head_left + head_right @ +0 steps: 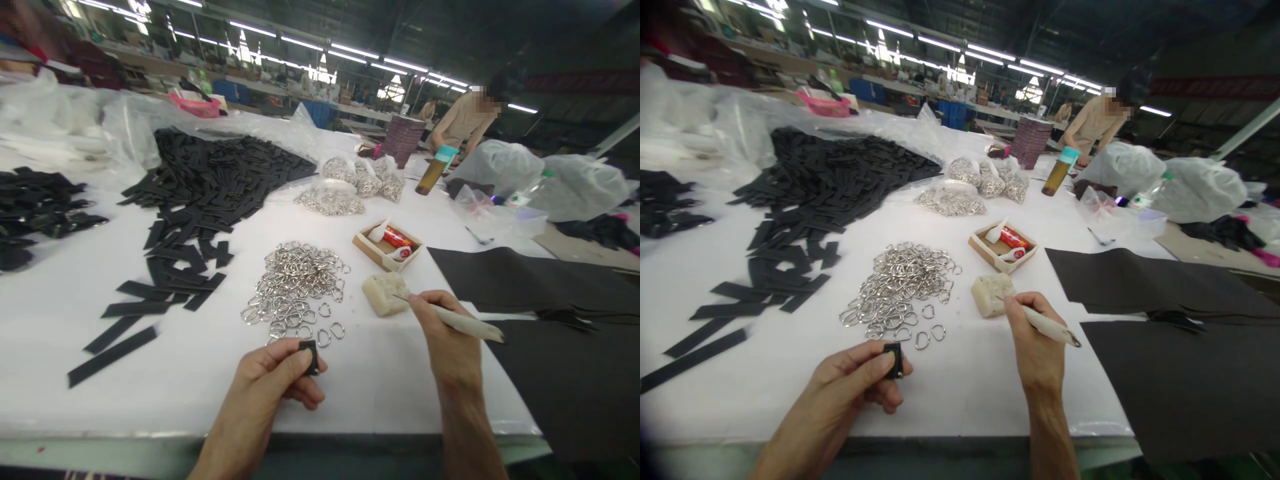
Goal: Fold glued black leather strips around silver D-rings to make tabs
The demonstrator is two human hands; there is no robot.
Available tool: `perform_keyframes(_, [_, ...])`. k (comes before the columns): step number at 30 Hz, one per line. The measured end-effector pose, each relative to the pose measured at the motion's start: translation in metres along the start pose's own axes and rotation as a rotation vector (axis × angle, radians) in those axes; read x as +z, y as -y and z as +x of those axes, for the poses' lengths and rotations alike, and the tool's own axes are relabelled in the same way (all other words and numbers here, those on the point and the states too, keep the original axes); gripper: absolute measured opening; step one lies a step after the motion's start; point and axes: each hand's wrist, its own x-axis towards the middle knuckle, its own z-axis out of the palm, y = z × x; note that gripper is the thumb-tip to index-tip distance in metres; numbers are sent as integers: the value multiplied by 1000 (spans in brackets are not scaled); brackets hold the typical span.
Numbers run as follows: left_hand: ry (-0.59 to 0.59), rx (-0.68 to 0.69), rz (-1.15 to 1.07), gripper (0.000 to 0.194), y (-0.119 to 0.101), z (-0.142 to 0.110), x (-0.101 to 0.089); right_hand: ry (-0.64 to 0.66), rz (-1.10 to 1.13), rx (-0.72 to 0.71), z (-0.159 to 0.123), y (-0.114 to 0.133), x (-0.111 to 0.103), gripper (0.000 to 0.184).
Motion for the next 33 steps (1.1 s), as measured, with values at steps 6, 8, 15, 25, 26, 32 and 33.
perform_keyframes(6, [14,30,-37,17,1,-3,3,285,475,114,-23,9,-7,17])
perform_keyframes(8, [13,33,-37,17,2,-3,3,420,567,169,-33,14,-4,18])
perform_keyframes(15, [20,67,-94,16,4,-7,0,598,599,244,-52,23,18,21])
perform_keyframes(25, [54,75,-159,15,3,-9,0,623,560,263,-56,22,29,23])
perform_keyframes(26, [61,78,-162,15,3,-9,-1,630,557,265,-56,21,30,23])
perform_keyframes(32, [86,91,-184,13,5,-10,-1,669,560,275,-58,20,32,25])
perform_keyframes(33, [85,91,-189,13,5,-10,-1,672,558,278,-58,20,32,25])
